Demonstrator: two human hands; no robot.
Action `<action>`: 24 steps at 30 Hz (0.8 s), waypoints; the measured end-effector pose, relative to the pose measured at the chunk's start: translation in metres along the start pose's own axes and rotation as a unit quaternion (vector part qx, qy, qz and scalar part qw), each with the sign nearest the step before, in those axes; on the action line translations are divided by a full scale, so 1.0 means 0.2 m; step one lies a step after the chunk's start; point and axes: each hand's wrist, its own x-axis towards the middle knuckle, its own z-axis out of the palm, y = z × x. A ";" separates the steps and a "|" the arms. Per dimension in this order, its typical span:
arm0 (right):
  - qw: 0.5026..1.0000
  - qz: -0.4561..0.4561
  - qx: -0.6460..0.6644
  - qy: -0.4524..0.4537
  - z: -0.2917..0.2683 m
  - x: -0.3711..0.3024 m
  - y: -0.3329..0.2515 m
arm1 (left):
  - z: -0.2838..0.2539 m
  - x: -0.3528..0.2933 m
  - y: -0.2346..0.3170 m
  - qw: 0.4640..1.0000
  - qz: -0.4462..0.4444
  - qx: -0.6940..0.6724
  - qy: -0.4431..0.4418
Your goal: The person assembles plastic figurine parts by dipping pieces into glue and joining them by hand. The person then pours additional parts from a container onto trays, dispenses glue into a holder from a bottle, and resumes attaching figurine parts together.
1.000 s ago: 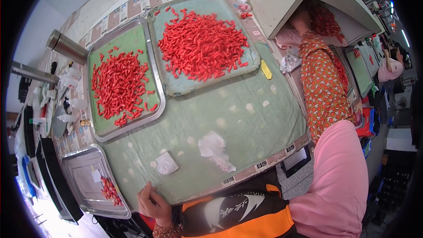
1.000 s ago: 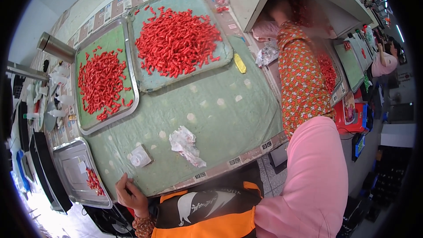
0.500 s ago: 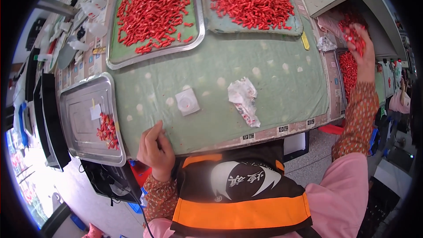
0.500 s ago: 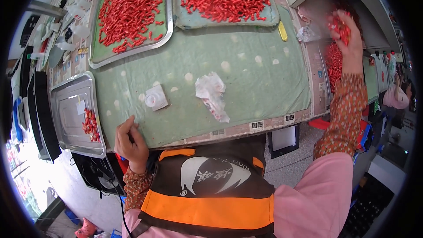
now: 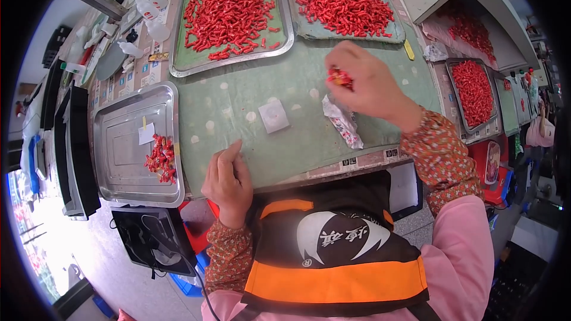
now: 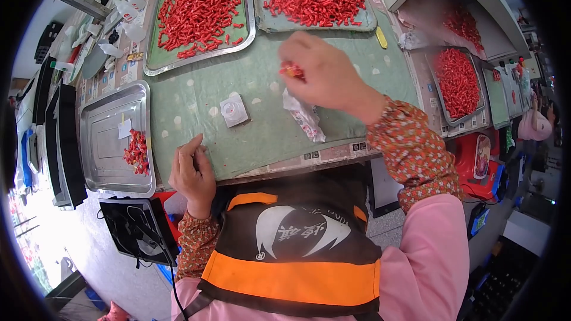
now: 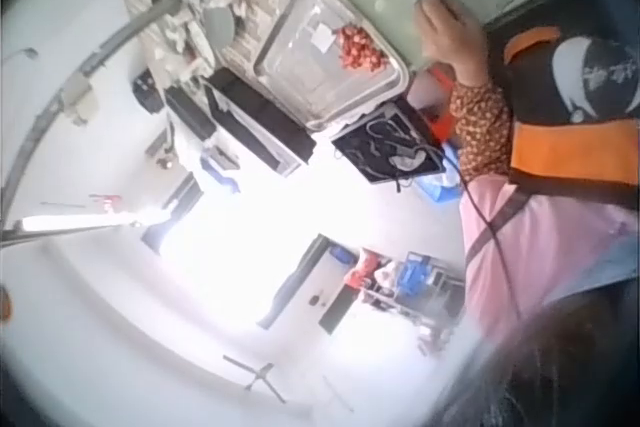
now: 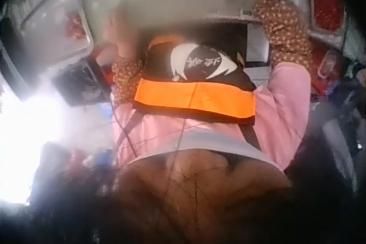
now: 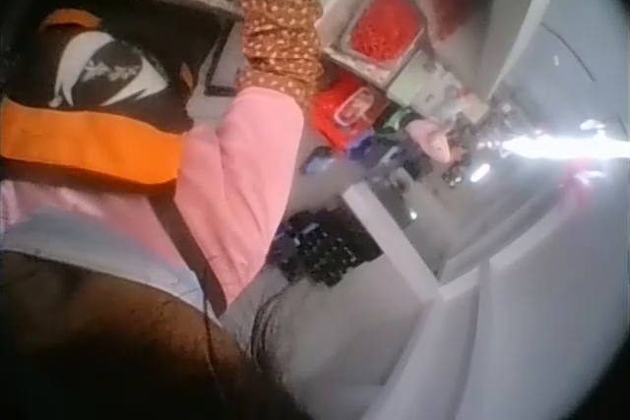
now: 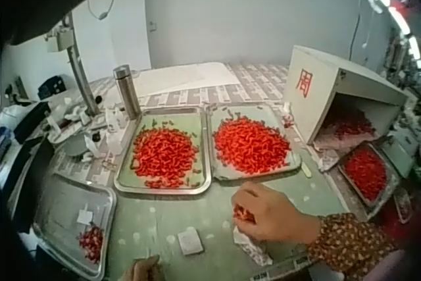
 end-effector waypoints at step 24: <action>0.982 0.118 0.010 0.145 -0.15 -0.27 0.09 | -0.04 -0.01 0.04 0.983 -0.062 -0.172 -0.030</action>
